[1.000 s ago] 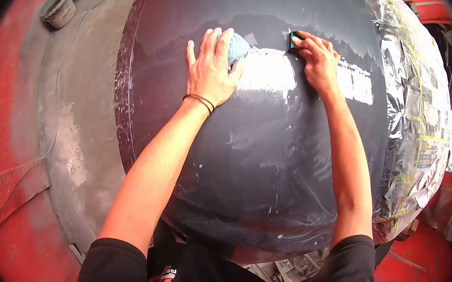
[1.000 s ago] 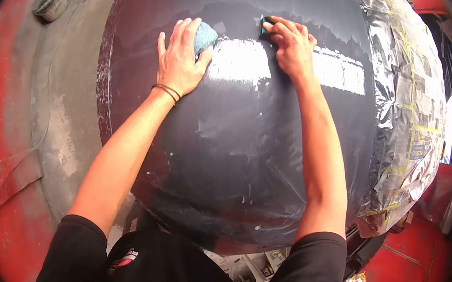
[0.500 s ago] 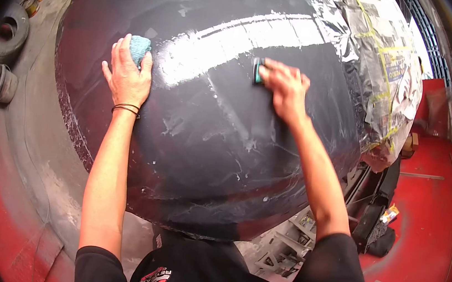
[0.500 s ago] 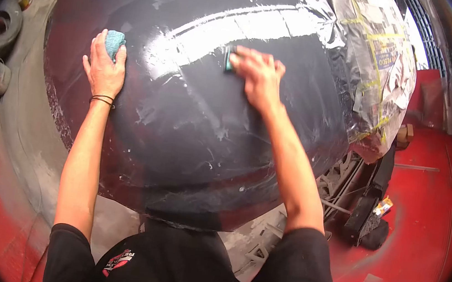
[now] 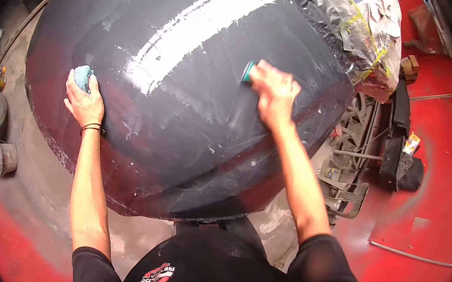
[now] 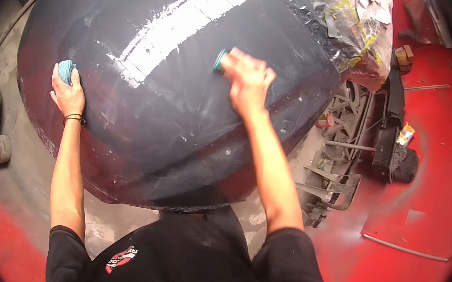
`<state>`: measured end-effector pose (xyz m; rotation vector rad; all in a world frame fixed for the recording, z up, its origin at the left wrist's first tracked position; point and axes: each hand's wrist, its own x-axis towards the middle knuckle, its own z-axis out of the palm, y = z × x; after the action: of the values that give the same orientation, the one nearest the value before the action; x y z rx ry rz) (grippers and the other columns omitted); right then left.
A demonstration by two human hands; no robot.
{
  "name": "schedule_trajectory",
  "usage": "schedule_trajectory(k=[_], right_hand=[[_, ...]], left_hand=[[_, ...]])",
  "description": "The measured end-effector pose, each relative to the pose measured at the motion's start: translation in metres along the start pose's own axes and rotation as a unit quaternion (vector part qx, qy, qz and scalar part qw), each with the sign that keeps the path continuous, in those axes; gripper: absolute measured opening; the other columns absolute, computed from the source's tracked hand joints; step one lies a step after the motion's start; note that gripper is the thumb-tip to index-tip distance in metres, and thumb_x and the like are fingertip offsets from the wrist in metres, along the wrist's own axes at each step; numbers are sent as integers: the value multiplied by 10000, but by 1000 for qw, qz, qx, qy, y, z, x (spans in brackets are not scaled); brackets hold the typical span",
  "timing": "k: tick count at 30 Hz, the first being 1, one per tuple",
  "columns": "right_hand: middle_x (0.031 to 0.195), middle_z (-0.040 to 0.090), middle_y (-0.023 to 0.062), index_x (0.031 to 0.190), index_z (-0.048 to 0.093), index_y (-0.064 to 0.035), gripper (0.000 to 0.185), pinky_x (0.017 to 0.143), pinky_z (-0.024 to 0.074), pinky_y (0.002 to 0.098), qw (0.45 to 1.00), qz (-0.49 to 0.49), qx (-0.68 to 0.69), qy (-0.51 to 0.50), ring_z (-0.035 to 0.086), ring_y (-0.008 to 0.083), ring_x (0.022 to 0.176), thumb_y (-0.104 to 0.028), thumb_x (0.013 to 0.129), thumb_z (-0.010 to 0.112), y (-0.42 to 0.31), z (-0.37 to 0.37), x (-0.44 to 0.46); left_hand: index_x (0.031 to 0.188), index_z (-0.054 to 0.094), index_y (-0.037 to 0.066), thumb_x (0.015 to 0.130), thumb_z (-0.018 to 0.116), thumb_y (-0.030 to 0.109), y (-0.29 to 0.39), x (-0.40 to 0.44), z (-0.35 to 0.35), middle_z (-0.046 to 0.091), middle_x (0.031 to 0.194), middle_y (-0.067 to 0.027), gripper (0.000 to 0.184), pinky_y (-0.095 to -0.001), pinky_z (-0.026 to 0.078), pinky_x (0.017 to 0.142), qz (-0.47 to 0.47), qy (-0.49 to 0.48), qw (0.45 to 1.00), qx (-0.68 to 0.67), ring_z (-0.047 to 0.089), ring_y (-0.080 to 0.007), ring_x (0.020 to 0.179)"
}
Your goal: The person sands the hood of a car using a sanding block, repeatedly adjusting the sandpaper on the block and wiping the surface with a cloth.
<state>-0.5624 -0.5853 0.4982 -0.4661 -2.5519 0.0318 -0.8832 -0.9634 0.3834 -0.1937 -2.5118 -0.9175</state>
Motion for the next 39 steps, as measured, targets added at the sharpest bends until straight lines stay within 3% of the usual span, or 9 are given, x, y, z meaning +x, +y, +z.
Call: schedule_trajectory(k=[4,8,11,19,27,30,32,36,39], right_hand=[[1476,744,-68,1284,832,-355,316,1148,359,516,995,79,45,47,615,233,1319,-210,1007,786,52,42,76],[1425,769,10,1292,835,-307,374,1062,444,494,996,34,11,81,681,281,1204,-157,953,784,-11,-2,-40],[1479,740,-56,1308,832,-344,407,1135,348,469,996,93,-2,-11,652,220,1258,-223,920,827,-71,-41,-142],[1462,752,-36,1349,814,-321,363,1131,381,523,978,169,-29,118,637,260,1256,-253,994,797,111,6,-3],[1339,801,24,1264,852,-268,351,945,541,515,993,118,-24,11,736,287,1078,-198,921,823,-78,-57,-141],[1316,812,8,1278,847,-309,339,955,538,527,991,114,14,74,742,283,1084,-234,949,819,28,-43,-86],[1292,816,31,1268,838,-284,266,932,541,566,938,274,-5,211,756,322,1044,-271,1009,777,134,-31,-19],[1302,798,49,1273,824,-210,247,993,508,568,933,333,-119,61,719,369,1166,-299,1079,700,168,-33,6],[1302,785,56,1279,810,-215,278,1056,446,548,992,72,-63,77,680,341,1171,-247,1035,680,20,-33,-48]], left_hand=[[1685,417,198,1072,665,550,-6,0,-1,550,1668,-107,750,-682,249,1302,1,-3,1000,-12,504,-321,1557],[1672,442,194,1060,672,582,-10,1,3,568,1654,-104,761,-671,268,1292,3,4,1000,2,512,-330,1549],[1676,429,183,1065,678,548,-8,2,1,554,1661,-103,754,-667,238,1308,-2,-7,1000,-4,498,-323,1562],[1667,440,179,1056,692,556,-16,5,3,584,1635,-111,761,-632,290,1281,10,-2,1000,-13,552,-325,1506],[1686,421,203,1072,649,593,-11,2,2,544,1681,-93,762,-652,268,1300,-10,-13,1000,5,501,-336,1557],[1695,400,198,1087,653,520,0,0,-7,528,1687,-109,733,-669,228,1319,-9,-21,1000,-6,483,-329,1573],[1703,390,189,1103,640,480,16,-3,-17,506,1706,-105,712,-666,200,1331,-23,-23,999,-29,427,-319,1615],[1722,367,176,1091,659,379,9,-11,-10,459,1739,-116,724,-663,185,1340,-45,-27,999,-4,359,-309,1662],[1724,361,172,1089,657,369,5,-7,-6,460,1738,-122,728,-656,180,1343,-30,-15,999,4,362,-317,1660]])
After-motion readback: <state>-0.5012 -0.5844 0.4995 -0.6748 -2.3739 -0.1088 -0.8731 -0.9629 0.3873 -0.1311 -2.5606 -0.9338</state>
